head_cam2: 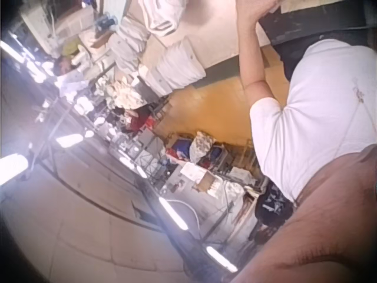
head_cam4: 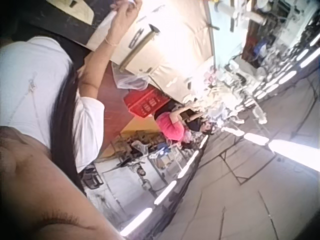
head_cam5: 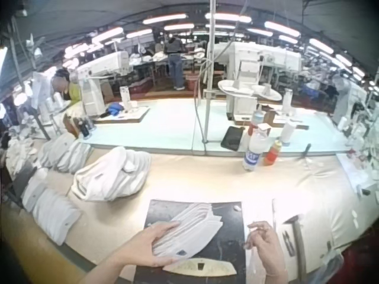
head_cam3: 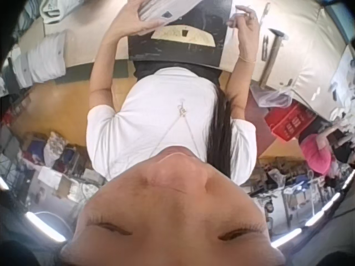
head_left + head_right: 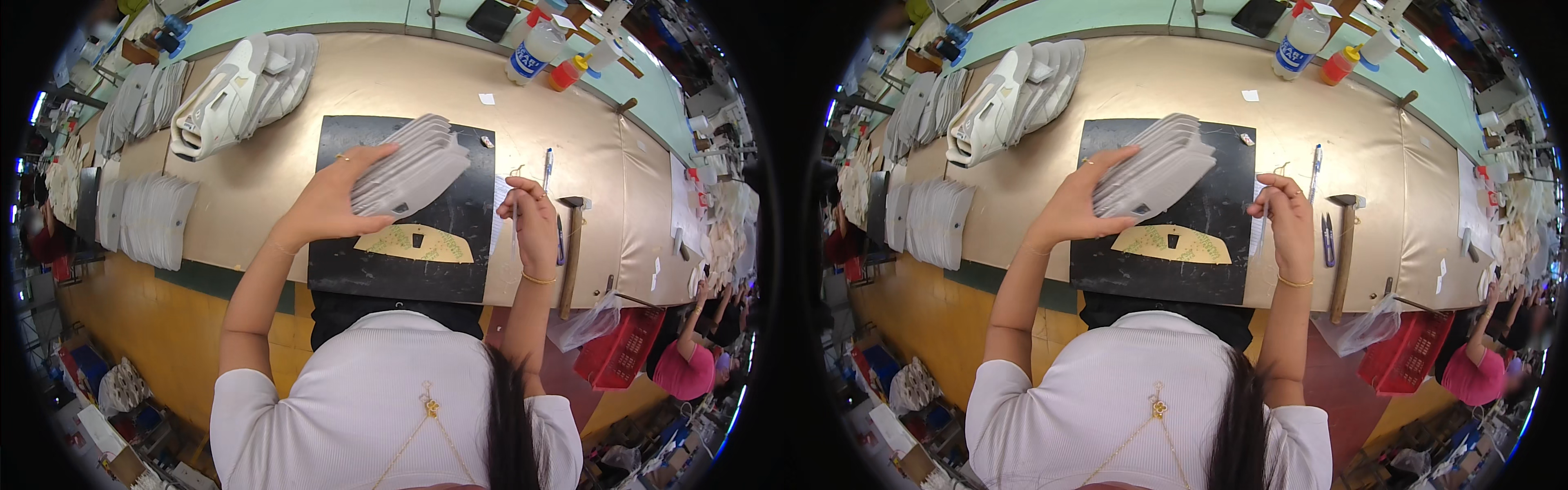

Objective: The person stacks gray shoe-shaped fabric pieces on a black mat, then uses a pen to mark a yellow pattern piece placed on top of the stack. The person repeatedly marks the pattern piece and sets it aside, continuing with additional fabric pieces.

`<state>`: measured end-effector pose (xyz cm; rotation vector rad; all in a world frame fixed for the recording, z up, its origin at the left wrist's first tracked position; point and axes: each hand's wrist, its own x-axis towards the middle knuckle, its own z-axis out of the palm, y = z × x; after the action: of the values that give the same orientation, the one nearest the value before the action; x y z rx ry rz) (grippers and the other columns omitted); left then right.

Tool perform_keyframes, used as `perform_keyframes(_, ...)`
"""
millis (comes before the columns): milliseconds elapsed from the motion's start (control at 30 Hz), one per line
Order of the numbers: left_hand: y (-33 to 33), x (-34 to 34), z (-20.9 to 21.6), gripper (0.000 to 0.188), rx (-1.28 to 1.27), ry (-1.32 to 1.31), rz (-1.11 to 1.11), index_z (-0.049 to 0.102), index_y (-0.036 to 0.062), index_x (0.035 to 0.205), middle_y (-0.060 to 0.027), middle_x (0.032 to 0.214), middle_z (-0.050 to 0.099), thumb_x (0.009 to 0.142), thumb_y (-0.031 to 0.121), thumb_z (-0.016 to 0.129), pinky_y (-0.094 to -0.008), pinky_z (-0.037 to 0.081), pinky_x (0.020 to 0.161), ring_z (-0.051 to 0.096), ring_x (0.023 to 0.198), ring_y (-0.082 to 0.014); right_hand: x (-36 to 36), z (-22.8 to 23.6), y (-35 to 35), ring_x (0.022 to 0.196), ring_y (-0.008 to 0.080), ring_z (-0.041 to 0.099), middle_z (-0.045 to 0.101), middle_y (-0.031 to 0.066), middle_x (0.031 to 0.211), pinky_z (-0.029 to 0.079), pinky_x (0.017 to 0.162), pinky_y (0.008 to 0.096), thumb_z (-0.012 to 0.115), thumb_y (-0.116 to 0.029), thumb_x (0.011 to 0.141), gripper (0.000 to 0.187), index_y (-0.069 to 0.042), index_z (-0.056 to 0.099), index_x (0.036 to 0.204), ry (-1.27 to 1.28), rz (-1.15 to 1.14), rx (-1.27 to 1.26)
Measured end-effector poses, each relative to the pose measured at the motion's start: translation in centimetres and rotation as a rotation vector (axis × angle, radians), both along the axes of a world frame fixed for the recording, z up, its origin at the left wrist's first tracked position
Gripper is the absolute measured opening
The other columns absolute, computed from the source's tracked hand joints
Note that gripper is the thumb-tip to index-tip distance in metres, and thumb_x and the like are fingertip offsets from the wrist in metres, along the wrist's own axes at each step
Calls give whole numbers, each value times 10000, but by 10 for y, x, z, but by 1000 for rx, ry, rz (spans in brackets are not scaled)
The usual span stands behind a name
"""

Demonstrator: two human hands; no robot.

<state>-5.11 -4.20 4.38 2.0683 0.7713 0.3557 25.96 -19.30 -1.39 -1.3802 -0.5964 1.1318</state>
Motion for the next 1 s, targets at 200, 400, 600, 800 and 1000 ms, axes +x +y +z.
perform_keyframes(200, 8, 21, -46, 1011, 520, 214, -85, 374, 163, 1564, -206, 1396, 545, 700, 399, 845, -446, 411, 1042, 564, 1215, -379, -14, -4, 3, 1010, 265, 713, 687, 123, 1020, 574, 895, 343, 548, -160, 1057, 243, -34, 514, 1262, 332, -286, 256)
perform_keyframes(400, -3, 7, -47, 1115, 552, 322, 5, 351, 153, 1579, -170, 1495, 443, 678, 590, 841, -489, 307, 1140, 449, 1344, -352, -43, -3, 30, 1005, 244, 732, 715, 165, 1174, 568, 857, 312, 553, -135, 1056, 210, -36, 619, 1230, -584, 35, 187)
perform_keyframes(600, -7, 5, -51, 1130, 572, 307, 79, 370, 161, 1573, -153, 1519, 416, 662, 648, 827, -511, 293, 1151, 419, 1362, -351, -34, -13, 68, 916, 284, 701, 732, 149, 1151, 543, 831, 348, 667, -60, 941, 246, -55, 683, 1187, -883, 228, 133)
perform_keyframes(800, -9, 4, -60, 1127, 604, 251, 96, 382, 155, 1567, -150, 1523, 417, 652, 627, 842, -498, 300, 1154, 432, 1358, -350, -24, -3, 69, 841, 220, 670, 745, 92, 1019, 526, 798, 320, 691, -89, 941, 158, -43, 702, 1092, -784, 317, 130)
perform_keyframes(1000, -6, -1, -62, 1112, 569, 143, 82, 390, 144, 1559, -141, 1536, 424, 648, 561, 870, -477, 304, 1163, 427, 1377, -347, -33, 20, 67, 929, 165, 693, 715, 83, 974, 530, 849, 297, 613, -119, 1024, 121, -18, 602, 1089, -487, 310, 346)
